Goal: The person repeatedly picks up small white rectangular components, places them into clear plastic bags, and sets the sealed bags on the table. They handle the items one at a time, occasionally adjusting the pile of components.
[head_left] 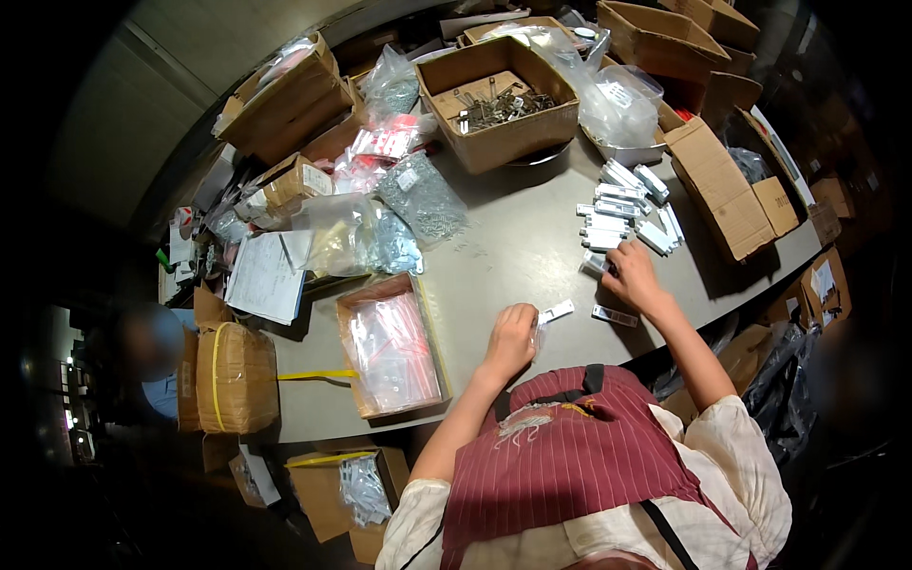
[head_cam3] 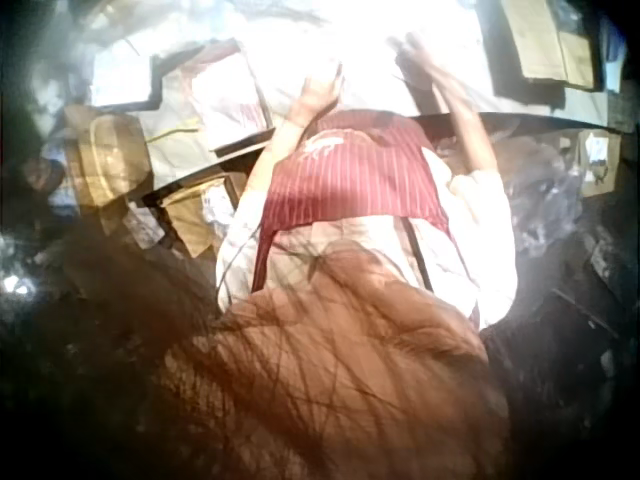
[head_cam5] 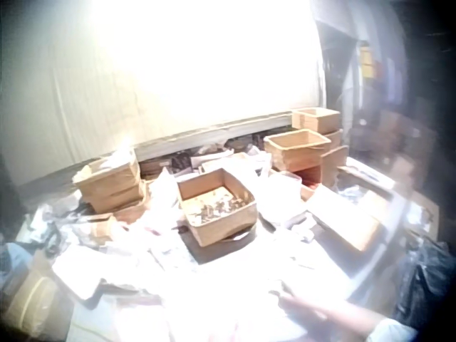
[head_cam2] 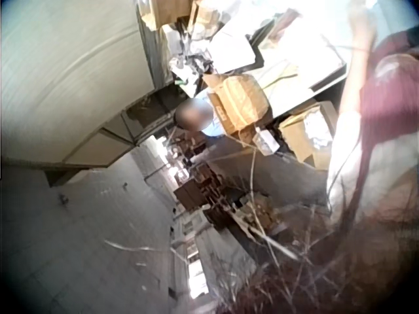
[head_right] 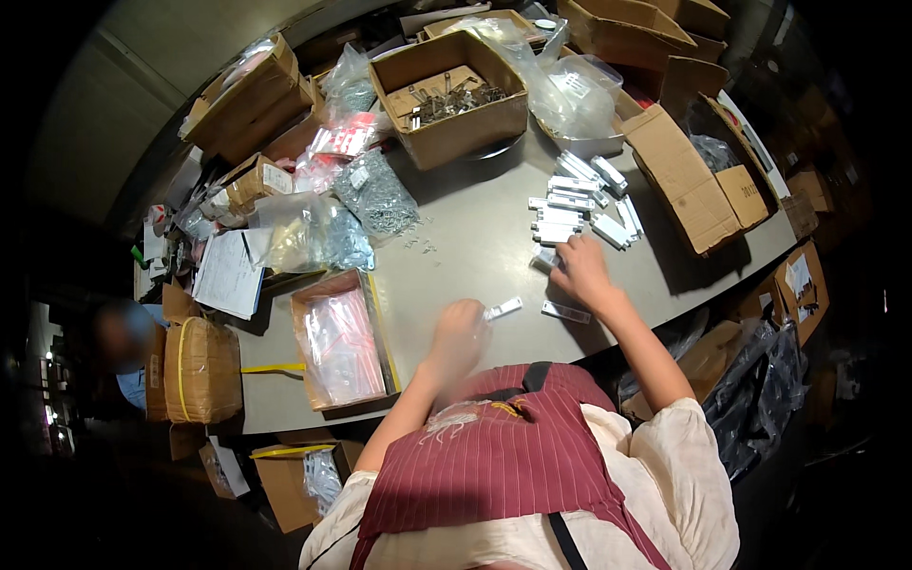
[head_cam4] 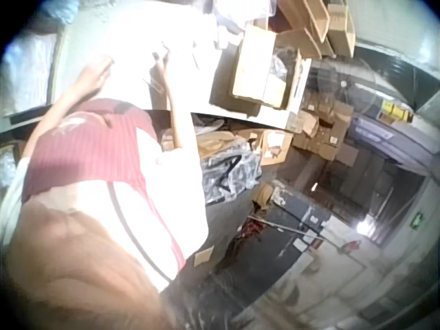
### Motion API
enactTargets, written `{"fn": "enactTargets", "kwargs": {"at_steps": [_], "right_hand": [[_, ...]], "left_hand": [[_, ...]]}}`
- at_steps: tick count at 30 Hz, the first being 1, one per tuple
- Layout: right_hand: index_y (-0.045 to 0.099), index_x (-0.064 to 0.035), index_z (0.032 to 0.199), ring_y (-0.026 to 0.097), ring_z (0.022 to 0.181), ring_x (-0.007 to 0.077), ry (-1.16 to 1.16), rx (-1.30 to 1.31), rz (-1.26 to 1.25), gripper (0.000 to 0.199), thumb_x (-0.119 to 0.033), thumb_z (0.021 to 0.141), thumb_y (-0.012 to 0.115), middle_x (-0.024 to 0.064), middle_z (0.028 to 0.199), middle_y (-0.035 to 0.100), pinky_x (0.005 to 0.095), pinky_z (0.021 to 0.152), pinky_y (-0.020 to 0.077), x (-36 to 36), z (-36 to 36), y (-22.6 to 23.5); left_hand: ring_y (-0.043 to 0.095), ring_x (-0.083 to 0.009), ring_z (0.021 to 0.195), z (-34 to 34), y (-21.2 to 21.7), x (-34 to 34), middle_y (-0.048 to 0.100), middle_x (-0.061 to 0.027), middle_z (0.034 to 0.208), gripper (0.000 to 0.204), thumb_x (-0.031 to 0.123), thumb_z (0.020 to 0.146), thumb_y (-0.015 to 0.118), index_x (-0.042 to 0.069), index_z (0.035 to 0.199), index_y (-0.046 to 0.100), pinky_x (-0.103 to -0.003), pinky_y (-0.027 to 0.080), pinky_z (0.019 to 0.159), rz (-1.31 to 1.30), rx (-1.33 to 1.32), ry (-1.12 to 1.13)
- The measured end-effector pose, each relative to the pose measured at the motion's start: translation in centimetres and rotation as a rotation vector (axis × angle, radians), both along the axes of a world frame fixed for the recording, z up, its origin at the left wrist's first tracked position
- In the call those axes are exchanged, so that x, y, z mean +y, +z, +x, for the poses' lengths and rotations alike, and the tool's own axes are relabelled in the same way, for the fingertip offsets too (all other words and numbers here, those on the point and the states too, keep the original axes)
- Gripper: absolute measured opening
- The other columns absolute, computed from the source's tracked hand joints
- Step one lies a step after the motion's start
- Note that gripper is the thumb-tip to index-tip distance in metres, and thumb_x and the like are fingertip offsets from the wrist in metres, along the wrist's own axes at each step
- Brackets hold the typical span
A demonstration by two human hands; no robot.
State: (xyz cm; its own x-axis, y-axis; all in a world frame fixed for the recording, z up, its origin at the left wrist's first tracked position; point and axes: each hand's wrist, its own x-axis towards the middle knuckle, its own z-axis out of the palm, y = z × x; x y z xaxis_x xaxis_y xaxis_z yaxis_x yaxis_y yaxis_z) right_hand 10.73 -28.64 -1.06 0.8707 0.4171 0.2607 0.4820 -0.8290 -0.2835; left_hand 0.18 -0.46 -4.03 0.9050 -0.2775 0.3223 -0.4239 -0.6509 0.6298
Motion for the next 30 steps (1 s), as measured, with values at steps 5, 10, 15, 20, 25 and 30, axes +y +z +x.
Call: {"fn": "enactTargets", "kwargs": {"at_steps": [5, 10, 15, 20, 25, 30], "right_hand": [[0.064, -0.0041, 0.092, 0.057, 0.093, 0.0353, 0.245, 0.086, 0.167, 0.022, -0.016, 0.076, 0.074, 0.0153, 0.094, 0.059, 0.0459, 0.083, 0.0479, 4.9, -2.2, 0.8], [0.061, -0.0028, 0.091, 0.060, 0.084, 0.0388, 0.287, 0.214, 0.255, 0.020, -0.016, 0.080, 0.071, 0.0173, 0.089, 0.059, 0.0480, 0.076, 0.0498, 7.5, -2.6, -0.6], [0.061, -0.0024, 0.091, 0.061, 0.084, 0.0389, 0.316, 0.183, 0.243, 0.023, -0.021, 0.082, 0.070, 0.0172, 0.087, 0.060, 0.0477, 0.073, 0.0496, 7.1, -2.1, -1.4], [0.064, -0.0015, 0.092, 0.062, 0.081, 0.0381, 0.047, 0.333, 0.395, 0.026, -0.025, 0.080, 0.070, 0.0174, 0.085, 0.063, 0.0461, 0.071, 0.0503, 7.2, -1.6, -1.7], [0.066, -0.0001, 0.098, 0.067, 0.069, 0.0223, -0.142, 0.641, 0.675, 0.027, -0.025, 0.089, 0.071, 0.0160, 0.083, 0.069, 0.0340, 0.063, 0.0517, 7.1, -1.4, -0.7], [0.065, -0.0010, 0.103, 0.066, 0.073, 0.0195, 0.113, 0.628, 0.727, 0.030, -0.028, 0.092, 0.070, 0.0141, 0.084, 0.069, 0.0321, 0.067, 0.0529, 7.4, -3.0, -2.1]], "left_hand": [[0.058, -0.0389, 0.095, 0.2, 0.0, 0.0, 0.060, -0.0180, 0.098, 0.028, -0.009, 0.074, 0.061, 0.000, 0.100, 0.056, -0.047, 0.047, 0.085, -0.050, -0.047, -0.013], [0.058, -0.0387, 0.100, 0.2, 0.2, 0.2, 0.061, -0.0180, 0.106, 0.029, -0.009, 0.073, 0.061, -0.001, 0.101, 0.056, -0.045, 0.048, 0.088, -0.056, -0.079, 0.009], [0.058, -0.0384, 0.100, 0.3, -0.3, 0.5, 0.060, -0.0167, 0.107, 0.030, -0.011, 0.073, 0.060, -0.001, 0.101, 0.056, -0.046, 0.048, 0.087, -0.067, -0.039, 0.009], [0.058, -0.0384, 0.099, 0.4, -0.3, 1.0, 0.060, -0.0167, 0.107, 0.030, -0.013, 0.072, 0.059, -0.001, 0.100, 0.056, -0.045, 0.048, 0.086, -0.062, -0.034, 0.104], [0.058, -0.0384, 0.100, 0.5, 0.1, 2.3, 0.060, -0.0166, 0.107, 0.029, -0.011, 0.073, 0.060, -0.001, 0.100, 0.056, -0.045, 0.048, 0.086, -0.042, -0.038, 0.101], [0.058, -0.0386, 0.102, 0.7, 0.2, 2.1, 0.061, -0.0164, 0.108, 0.028, -0.009, 0.074, 0.061, -0.001, 0.100, 0.057, -0.045, 0.048, 0.088, -0.048, -0.052, 0.094]]}}
